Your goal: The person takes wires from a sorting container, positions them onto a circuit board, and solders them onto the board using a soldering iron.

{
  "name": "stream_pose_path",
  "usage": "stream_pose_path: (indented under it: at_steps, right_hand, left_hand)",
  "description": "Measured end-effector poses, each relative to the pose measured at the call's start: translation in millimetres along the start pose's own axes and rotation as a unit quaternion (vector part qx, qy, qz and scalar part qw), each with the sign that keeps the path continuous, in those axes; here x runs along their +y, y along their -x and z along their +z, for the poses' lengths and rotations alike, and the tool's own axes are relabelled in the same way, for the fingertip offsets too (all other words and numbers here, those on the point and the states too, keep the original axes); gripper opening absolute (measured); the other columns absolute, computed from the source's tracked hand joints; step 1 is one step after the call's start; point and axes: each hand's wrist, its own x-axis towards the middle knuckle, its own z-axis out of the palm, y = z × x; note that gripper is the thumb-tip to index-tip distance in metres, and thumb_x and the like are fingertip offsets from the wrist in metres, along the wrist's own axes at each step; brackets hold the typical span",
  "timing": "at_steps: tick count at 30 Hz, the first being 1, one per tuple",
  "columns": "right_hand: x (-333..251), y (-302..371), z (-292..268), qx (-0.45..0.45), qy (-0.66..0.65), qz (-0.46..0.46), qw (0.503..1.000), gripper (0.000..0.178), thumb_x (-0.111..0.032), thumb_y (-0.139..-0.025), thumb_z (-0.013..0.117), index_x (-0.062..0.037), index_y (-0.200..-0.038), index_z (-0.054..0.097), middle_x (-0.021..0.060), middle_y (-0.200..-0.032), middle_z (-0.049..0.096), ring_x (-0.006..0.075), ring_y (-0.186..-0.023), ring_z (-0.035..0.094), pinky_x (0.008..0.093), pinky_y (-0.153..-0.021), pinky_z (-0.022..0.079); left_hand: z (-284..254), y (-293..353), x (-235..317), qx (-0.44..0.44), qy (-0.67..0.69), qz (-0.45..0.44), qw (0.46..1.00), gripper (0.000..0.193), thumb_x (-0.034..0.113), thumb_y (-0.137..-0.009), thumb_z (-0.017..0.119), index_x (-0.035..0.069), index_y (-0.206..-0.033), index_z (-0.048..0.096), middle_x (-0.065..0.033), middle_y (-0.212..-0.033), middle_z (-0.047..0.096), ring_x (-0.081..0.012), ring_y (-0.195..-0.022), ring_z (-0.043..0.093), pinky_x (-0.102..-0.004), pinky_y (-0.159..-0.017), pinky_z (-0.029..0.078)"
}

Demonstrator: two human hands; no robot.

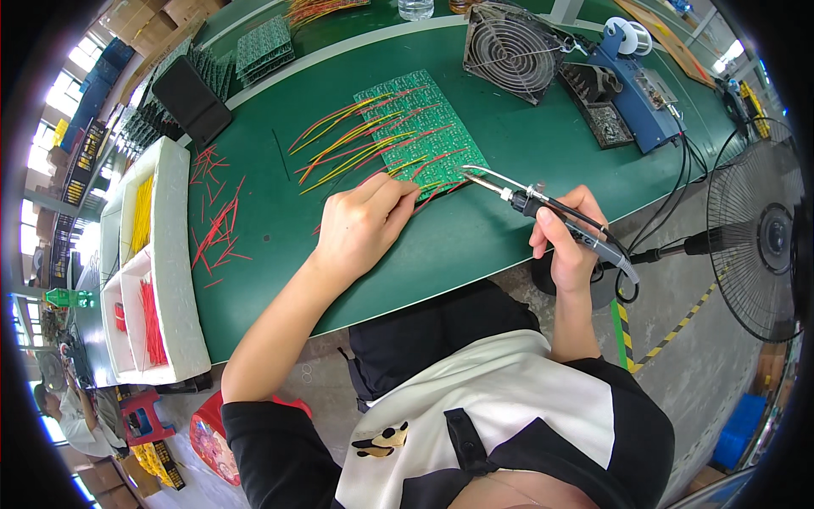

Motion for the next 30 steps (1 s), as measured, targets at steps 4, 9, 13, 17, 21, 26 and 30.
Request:
stream_pose_path:
  at_steps: [4,9,13,17,21,26,30]
  right_hand:
    - [-0.2,0.4,1.9,-0.019,-0.020,0.019,0.999,0.018,-0.005,-0.079,0.065,-0.0013,-0.075,0.048,0.0075,-0.059,0.057,0.0080,-0.044,0.052,0.0187,-0.038,0.040]
    - [0.8,0.8,1.4,-0.020,-0.016,0.022,0.999,0.019,-0.006,-0.078,0.066,-0.0016,-0.075,0.048,0.0069,-0.060,0.057,0.0070,-0.045,0.052,0.0177,-0.037,0.039]
    - [-0.4,0.1,3.4,-0.023,-0.005,0.032,0.999,0.019,-0.006,-0.078,0.066,-0.0018,-0.075,0.048,0.0063,-0.061,0.057,0.0065,-0.045,0.052,0.0172,-0.037,0.039]
    - [-1.2,0.1,4.2,-0.024,-0.002,0.037,0.999,0.020,-0.006,-0.078,0.067,-0.0020,-0.074,0.048,0.0060,-0.061,0.057,0.0065,-0.045,0.053,0.0173,-0.037,0.039]
    - [-1.6,0.0,4.5,-0.028,0.004,0.033,0.999,0.020,-0.007,-0.077,0.067,-0.0022,-0.074,0.048,0.0059,-0.061,0.057,0.0064,-0.045,0.053,0.0174,-0.037,0.039]
    - [-2.1,-0.1,5.3,-0.028,0.009,0.043,0.999,0.020,-0.007,-0.077,0.067,-0.0025,-0.074,0.048,0.0055,-0.060,0.057,0.0062,-0.045,0.053,0.0176,-0.037,0.039]
    - [-1.6,0.4,4.2,-0.030,0.010,0.046,0.998,0.020,-0.007,-0.077,0.067,-0.0024,-0.074,0.048,0.0054,-0.059,0.056,0.0062,-0.045,0.053,0.0175,-0.037,0.039]
  left_hand:
    - [0.7,0.3,-0.2,0.000,0.002,0.000,1.000,0.006,0.002,-0.075,0.067,0.002,-0.080,0.064,-0.0065,-0.066,0.056,-0.0167,-0.049,0.054,-0.0263,-0.045,0.042]
    - [0.1,0.9,-0.4,-0.002,0.005,0.000,1.000,0.007,0.002,-0.074,0.067,0.002,-0.080,0.064,-0.0067,-0.065,0.056,-0.0168,-0.049,0.054,-0.0264,-0.045,0.042]
    - [-0.9,0.0,0.7,-0.002,0.007,0.005,1.000,0.008,0.002,-0.074,0.067,0.001,-0.081,0.064,-0.0069,-0.065,0.056,-0.0172,-0.049,0.054,-0.0268,-0.045,0.042]
    - [0.2,0.6,-0.5,-0.001,0.007,0.007,1.000,0.008,0.002,-0.074,0.067,0.002,-0.081,0.064,-0.0069,-0.065,0.056,-0.0173,-0.049,0.054,-0.0271,-0.045,0.041]
    - [-0.4,0.2,-0.1,-0.001,0.006,0.009,1.000,0.008,0.002,-0.074,0.067,0.002,-0.080,0.064,-0.0069,-0.065,0.056,-0.0174,-0.050,0.054,-0.0270,-0.045,0.042]
    - [-0.3,0.6,-0.3,-0.002,0.001,0.006,1.000,0.007,0.002,-0.074,0.067,0.002,-0.080,0.064,-0.0069,-0.065,0.057,-0.0174,-0.049,0.054,-0.0269,-0.045,0.042]
    - [-0.6,0.0,0.9,-0.003,0.002,0.006,1.000,0.007,0.002,-0.074,0.067,0.001,-0.080,0.064,-0.0069,-0.066,0.057,-0.0171,-0.049,0.054,-0.0271,-0.045,0.042]
